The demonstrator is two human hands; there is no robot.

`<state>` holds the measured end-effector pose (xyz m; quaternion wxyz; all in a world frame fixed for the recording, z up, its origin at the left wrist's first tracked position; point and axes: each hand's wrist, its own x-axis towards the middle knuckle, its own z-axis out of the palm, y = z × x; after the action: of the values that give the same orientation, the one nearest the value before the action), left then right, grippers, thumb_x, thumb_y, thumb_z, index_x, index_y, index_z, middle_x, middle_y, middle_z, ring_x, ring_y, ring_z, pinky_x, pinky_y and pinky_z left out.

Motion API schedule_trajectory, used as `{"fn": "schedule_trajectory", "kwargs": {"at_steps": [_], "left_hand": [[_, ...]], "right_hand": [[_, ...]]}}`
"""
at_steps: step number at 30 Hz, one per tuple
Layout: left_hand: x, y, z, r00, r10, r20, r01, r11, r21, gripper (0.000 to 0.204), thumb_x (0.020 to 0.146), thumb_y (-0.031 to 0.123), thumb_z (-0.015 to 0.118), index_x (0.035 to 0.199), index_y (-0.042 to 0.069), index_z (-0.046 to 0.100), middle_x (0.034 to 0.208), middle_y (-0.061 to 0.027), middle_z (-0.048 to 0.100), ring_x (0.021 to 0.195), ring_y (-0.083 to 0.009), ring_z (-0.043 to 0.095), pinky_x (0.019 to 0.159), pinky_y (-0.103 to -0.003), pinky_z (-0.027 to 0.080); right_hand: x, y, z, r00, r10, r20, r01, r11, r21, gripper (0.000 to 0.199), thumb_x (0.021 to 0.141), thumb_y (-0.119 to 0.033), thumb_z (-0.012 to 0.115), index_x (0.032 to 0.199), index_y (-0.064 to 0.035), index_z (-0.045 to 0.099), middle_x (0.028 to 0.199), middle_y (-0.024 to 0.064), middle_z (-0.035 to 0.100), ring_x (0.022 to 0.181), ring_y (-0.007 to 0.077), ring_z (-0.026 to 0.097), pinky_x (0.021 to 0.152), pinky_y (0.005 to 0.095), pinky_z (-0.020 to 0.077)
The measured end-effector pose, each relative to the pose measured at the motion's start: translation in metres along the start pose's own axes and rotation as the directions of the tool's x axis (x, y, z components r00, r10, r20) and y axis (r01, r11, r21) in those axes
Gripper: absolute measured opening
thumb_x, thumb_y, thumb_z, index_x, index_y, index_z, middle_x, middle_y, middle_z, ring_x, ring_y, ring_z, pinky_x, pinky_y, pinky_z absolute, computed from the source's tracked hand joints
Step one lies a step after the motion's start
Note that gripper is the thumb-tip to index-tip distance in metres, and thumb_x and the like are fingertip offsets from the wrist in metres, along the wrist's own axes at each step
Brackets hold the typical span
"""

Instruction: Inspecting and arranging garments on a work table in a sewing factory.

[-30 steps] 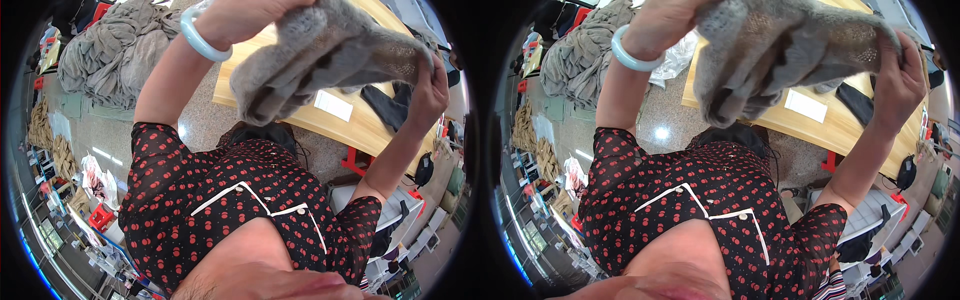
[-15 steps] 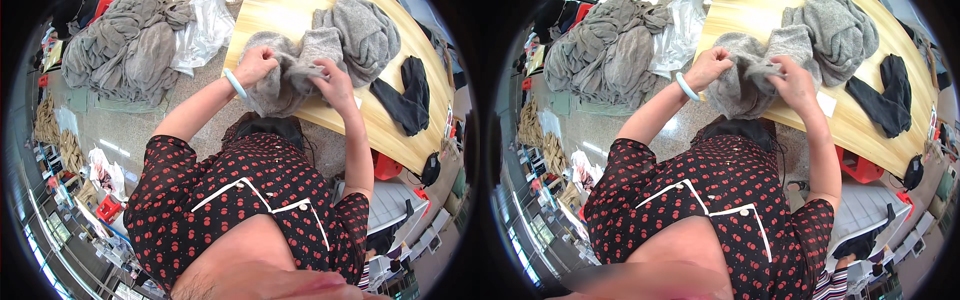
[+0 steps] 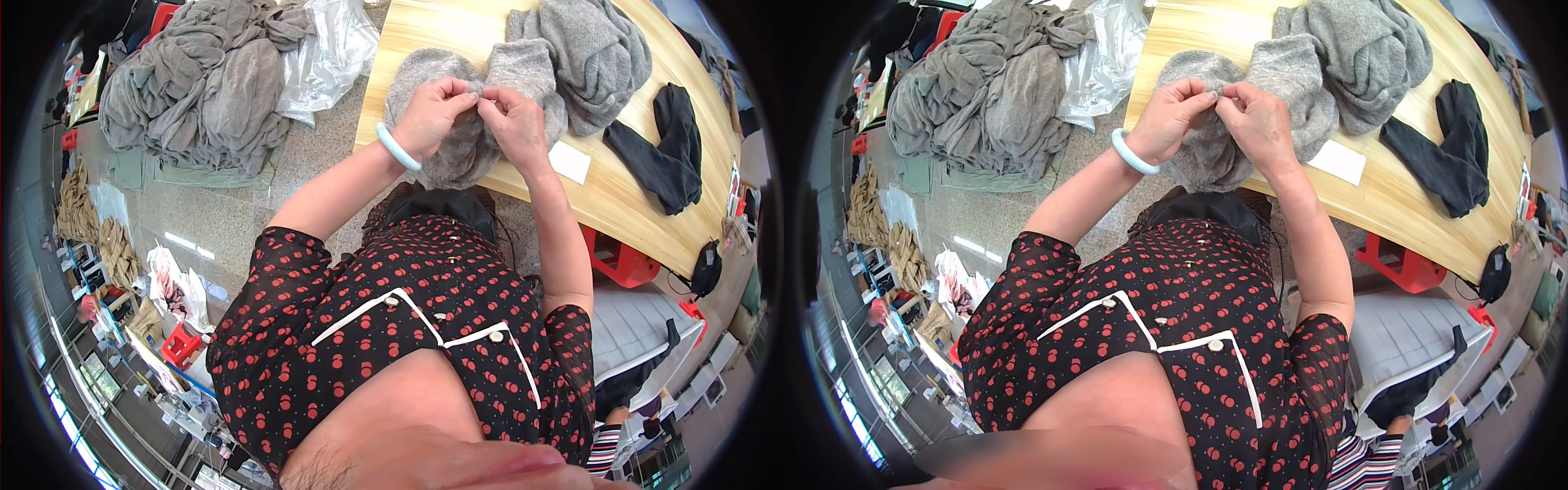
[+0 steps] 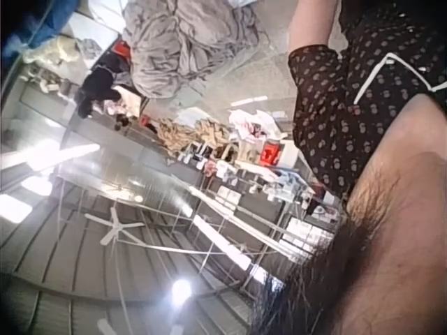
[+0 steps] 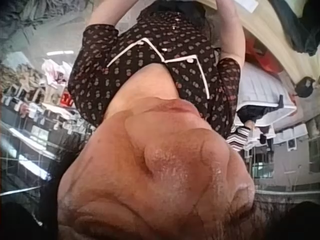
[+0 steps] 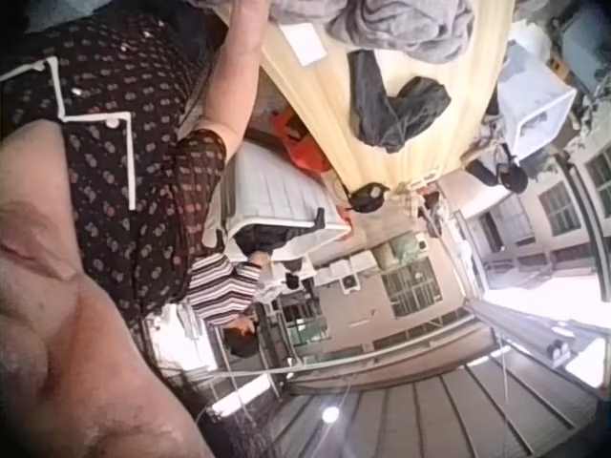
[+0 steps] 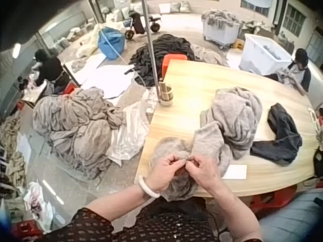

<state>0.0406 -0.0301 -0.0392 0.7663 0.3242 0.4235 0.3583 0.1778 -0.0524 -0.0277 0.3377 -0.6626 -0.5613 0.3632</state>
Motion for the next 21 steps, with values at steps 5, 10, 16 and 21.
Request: {"fn": "schedule_trajectory", "kwargs": {"at_steps": [5, 10, 16, 21], "left_hand": [[0.001, -0.018, 0.002, 0.915, 0.402, -0.038, -0.323, 0.786, 0.527, 0.006, 0.078, 0.007, 0.055, 0.08, 0.001, 0.054, 0.071, -0.0063, 0.054, 0.06, -0.0147, 0.051, 0.056, -0.026, 0.041], [0.004, -0.022, -0.004, 0.763, 0.64, 0.093, -0.462, 0.439, 0.771, 0.009, 0.075, 0.005, 0.052, 0.081, -0.002, 0.052, 0.071, -0.0166, 0.052, 0.062, -0.0295, 0.052, 0.06, -0.034, 0.042], [0.002, -0.03, -0.016, 0.97, 0.241, 0.04, -0.214, 0.756, 0.618, 0.01, 0.079, 0.01, 0.053, 0.079, 0.0, 0.051, 0.071, -0.0104, 0.055, 0.063, -0.0193, 0.053, 0.06, -0.03, 0.042], [-0.004, 0.006, -0.038, 0.921, -0.29, 0.259, 0.247, 0.951, 0.184, 0.009, 0.08, 0.014, 0.057, 0.077, 0.006, 0.054, 0.071, 0.0038, 0.054, 0.066, -0.0028, 0.049, 0.056, -0.018, 0.04]], "right_hand": [[-0.001, 0.007, 0.01, 0.995, -0.02, -0.1, 0.023, 0.999, 0.027, 0.015, 0.071, -0.011, 0.056, 0.08, -0.0001, 0.062, 0.057, 0.0048, 0.056, 0.052, 0.0068, 0.049, 0.049, 0.0237, 0.0402], [-0.003, 0.01, 0.019, 0.982, -0.109, -0.152, 0.109, 0.994, -0.006, 0.011, 0.07, -0.01, 0.055, 0.075, -0.0012, 0.06, 0.055, 0.0065, 0.054, 0.049, 0.0087, 0.049, 0.048, 0.025, 0.0397], [-0.013, 0.028, 0.023, 0.994, -0.079, -0.079, 0.075, 0.995, -0.06, 0.011, 0.069, -0.015, 0.057, 0.073, -0.0045, 0.058, 0.058, 0.0116, 0.056, 0.052, 0.023, 0.056, 0.05, 0.0329, 0.0433], [-0.026, 0.018, -0.021, 0.986, -0.045, 0.163, 0.06, 0.994, -0.089, 0.027, 0.07, -0.017, 0.064, 0.091, -0.0041, 0.053, 0.069, 0.008, 0.057, 0.062, 0.0142, 0.054, 0.057, 0.0271, 0.0425]]}}
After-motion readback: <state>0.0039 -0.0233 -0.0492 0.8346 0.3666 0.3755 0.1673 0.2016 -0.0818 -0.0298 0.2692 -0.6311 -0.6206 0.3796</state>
